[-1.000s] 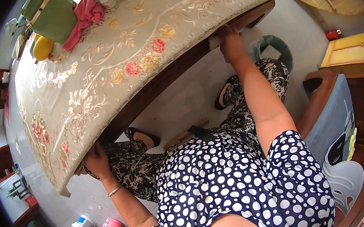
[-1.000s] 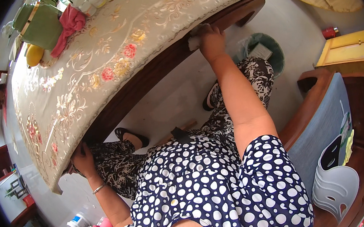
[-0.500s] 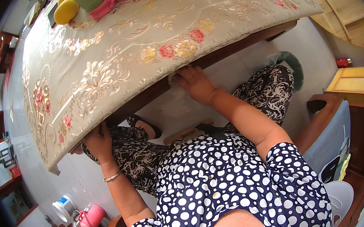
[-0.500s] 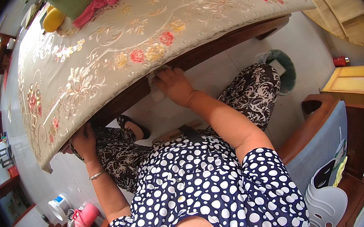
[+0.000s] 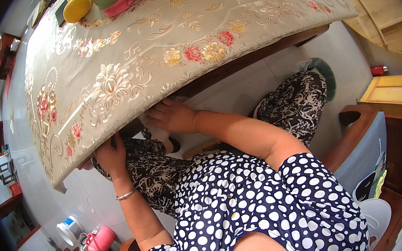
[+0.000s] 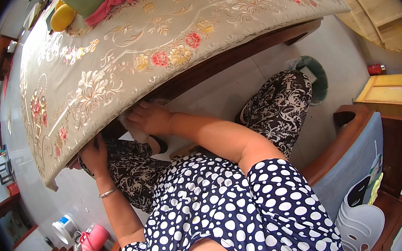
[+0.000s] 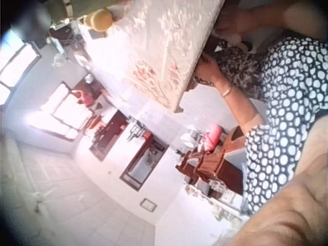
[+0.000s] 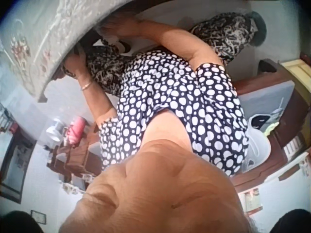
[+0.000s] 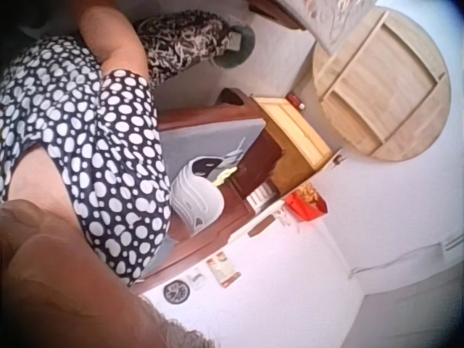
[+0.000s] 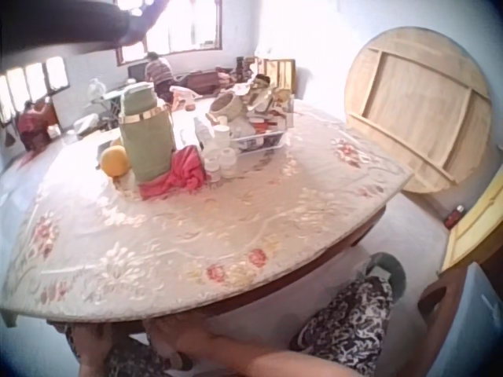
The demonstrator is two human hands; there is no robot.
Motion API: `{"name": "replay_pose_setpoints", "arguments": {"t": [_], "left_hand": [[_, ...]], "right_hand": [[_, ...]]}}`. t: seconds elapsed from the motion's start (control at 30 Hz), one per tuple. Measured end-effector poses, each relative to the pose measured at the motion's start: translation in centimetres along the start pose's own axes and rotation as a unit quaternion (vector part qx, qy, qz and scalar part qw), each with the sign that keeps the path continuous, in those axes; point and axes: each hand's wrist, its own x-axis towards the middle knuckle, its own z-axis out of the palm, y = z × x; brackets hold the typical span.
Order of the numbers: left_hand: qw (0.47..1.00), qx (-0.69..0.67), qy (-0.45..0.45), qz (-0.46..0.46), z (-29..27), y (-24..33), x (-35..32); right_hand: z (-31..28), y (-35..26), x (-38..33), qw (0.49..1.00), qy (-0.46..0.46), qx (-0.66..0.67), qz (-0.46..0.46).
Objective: The person wipes the wooden edge and underside of a table covered with a floral tablecloth using a white cloth. They systematically clean the perimeter of the table, reaching under the overhang to wipe the wood surface.
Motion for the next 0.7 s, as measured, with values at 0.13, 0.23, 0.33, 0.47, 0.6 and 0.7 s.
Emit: {"name": "replay_pose_setpoints", "arguments": {"t": [0.13, 0.23, 0.33, 0.47, 0.6, 0.7], "left_hand": [[1.000, 0.014, -0.002, 0.003, 0.2, -0.8, -0.4], [1.000, 0.005, -0.020, 0.002, 0.1, -0.5, -0.3], [1.000, 0.008, -0.016, 0.013, -0.2, -0.1, -0.1], [1.000, -0.002, -0.028, 0.009, 0.1, -0.6, -0.2], [0.999, 0.016, -0.031, 0.020, 0.0, -0.5, -0.1], [0.999, 0.024, -0.027, 0.032, 0.2, -1.0, -0.2]], "right_hand": [[-1.7, 1.8, -1.2, 1.000, 0.018, -0.016, 0.002], [-3.7, 3.7, -3.6, 0.996, -0.043, -0.070, 0.024], [-5.3, 5.6, -5.6, 0.993, -0.041, -0.098, 0.046], [-7.3, 8.1, -7.5, 0.985, -0.055, -0.149, 0.070], [-9.4, 10.3, -9.1, 0.978, -0.075, -0.160, 0.107], [-11.0, 11.8, -10.5, 0.967, -0.102, -0.175, 0.153]]}}
